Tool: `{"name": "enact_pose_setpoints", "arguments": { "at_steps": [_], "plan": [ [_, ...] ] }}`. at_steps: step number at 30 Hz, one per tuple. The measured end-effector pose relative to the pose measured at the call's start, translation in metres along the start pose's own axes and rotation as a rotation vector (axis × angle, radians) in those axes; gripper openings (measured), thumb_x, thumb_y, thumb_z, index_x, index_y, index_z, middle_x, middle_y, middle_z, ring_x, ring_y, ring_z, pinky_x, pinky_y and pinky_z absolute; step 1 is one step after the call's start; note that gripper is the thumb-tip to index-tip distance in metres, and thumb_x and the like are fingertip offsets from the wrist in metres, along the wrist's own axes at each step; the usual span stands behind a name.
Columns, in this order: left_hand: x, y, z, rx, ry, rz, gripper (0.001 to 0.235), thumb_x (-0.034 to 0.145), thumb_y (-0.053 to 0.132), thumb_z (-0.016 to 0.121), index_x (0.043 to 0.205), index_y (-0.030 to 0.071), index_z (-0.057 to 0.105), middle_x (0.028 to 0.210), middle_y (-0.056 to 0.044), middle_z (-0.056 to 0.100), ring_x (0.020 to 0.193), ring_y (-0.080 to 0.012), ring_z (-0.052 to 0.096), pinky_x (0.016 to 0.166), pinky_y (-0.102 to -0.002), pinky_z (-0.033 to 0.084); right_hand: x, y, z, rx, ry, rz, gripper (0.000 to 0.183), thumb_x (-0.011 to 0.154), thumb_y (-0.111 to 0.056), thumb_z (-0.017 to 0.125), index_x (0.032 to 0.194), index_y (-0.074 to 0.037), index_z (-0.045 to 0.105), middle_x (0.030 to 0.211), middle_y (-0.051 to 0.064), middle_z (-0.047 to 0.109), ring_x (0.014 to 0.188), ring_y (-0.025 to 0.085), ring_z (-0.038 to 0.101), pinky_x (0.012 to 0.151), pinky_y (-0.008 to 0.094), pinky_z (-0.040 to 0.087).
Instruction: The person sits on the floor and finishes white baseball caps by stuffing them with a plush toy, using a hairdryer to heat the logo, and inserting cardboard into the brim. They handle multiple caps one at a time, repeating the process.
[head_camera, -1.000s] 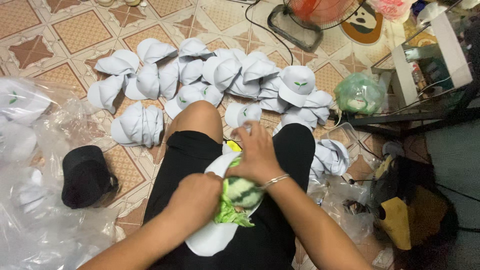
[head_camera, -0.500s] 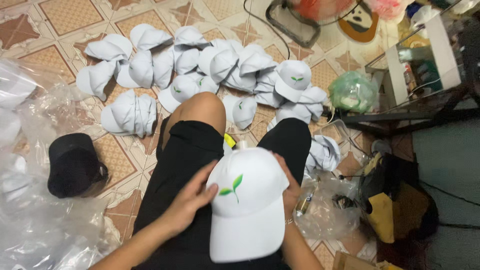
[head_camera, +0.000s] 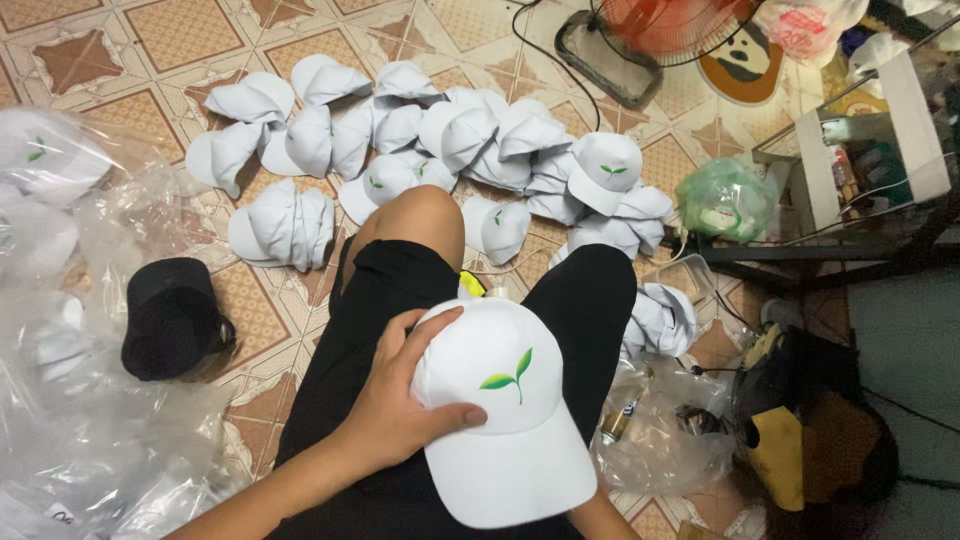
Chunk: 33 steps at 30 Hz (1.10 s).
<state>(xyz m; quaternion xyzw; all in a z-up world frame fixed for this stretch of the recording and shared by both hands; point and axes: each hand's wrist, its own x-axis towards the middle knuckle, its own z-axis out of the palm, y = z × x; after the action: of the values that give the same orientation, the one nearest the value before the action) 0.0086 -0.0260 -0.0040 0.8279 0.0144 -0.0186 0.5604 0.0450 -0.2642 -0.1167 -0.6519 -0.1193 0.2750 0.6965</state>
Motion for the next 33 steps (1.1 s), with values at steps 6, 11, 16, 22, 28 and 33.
{"name": "enact_pose_setpoints", "arguments": {
  "at_steps": [6, 11, 16, 22, 28, 33],
  "plan": [
    [0.008, -0.018, -0.005, -0.128, -0.094, -0.301, 0.08, 0.084, 0.062, 0.063, 0.149, 0.018, 0.046, 0.128, -0.021, 0.059, 0.12, -0.0372, 0.061, 0.103, -0.045, 0.047, -0.01, -0.003, -0.001, -0.506, 0.352, -0.088, 0.045, 0.099, -0.017, 0.054, 0.14, 0.002, 0.049, 0.132, 0.015, 0.058, 0.12, 0.025, 0.064, 0.099, 0.036, 0.055],
    [0.014, -0.027, -0.01, 0.493, 0.194, -0.168, 0.062, 0.098, 0.055, 0.05, 0.146, 0.015, 0.052, 0.109, -0.016, 0.067, 0.098, -0.0402, 0.067, 0.083, -0.053, 0.053, 0.001, -0.037, 0.02, -0.71, 0.531, -0.05, 0.049, 0.099, -0.018, 0.056, 0.141, 0.004, 0.045, 0.128, 0.015, 0.056, 0.119, 0.026, 0.063, 0.097, 0.037, 0.054],
    [0.025, -0.021, -0.015, 0.439, 0.208, 0.294, 0.08, 0.082, 0.059, 0.066, 0.141, 0.007, 0.051, 0.094, -0.021, 0.064, 0.073, -0.0366, 0.068, 0.064, -0.046, 0.055, 0.01, -0.077, 0.034, -0.872, 0.546, -0.269, 0.049, 0.101, -0.02, 0.062, 0.144, 0.003, 0.052, 0.13, 0.015, 0.059, 0.118, 0.029, 0.063, 0.099, 0.04, 0.052],
    [0.035, -0.006, -0.017, 0.427, 0.215, 0.233, 0.047, 0.094, 0.031, 0.062, 0.137, 0.015, 0.058, 0.075, -0.012, 0.072, 0.06, -0.0329, 0.07, 0.052, -0.043, 0.054, 0.017, -0.104, 0.052, -1.068, 0.269, -0.816, 0.029, 0.088, -0.017, 0.076, 0.115, -0.009, 0.069, 0.117, 0.008, 0.069, 0.114, 0.025, 0.065, 0.099, 0.039, 0.051],
    [0.054, 0.003, -0.011, 0.555, 0.034, 0.234, 0.054, 0.093, 0.024, 0.061, 0.144, 0.007, 0.053, 0.059, -0.014, 0.067, 0.049, -0.0363, 0.065, 0.046, -0.048, 0.051, 0.048, -0.093, 0.064, -1.06, 0.315, -0.638, 0.008, 0.081, -0.009, 0.079, 0.087, -0.007, 0.074, 0.086, 0.006, 0.075, 0.083, 0.023, 0.071, 0.079, 0.037, 0.054],
    [0.054, -0.01, -0.014, 0.552, 0.038, 0.326, 0.051, 0.092, 0.018, 0.06, 0.14, 0.005, 0.056, 0.061, -0.014, 0.066, 0.05, -0.0336, 0.064, 0.049, -0.047, 0.051, 0.07, -0.089, 0.054, -0.774, 0.401, -0.353, 0.011, 0.076, -0.015, 0.079, 0.083, -0.006, 0.078, 0.075, 0.009, 0.076, 0.063, 0.024, 0.075, 0.061, 0.035, 0.059]
  ]
}}
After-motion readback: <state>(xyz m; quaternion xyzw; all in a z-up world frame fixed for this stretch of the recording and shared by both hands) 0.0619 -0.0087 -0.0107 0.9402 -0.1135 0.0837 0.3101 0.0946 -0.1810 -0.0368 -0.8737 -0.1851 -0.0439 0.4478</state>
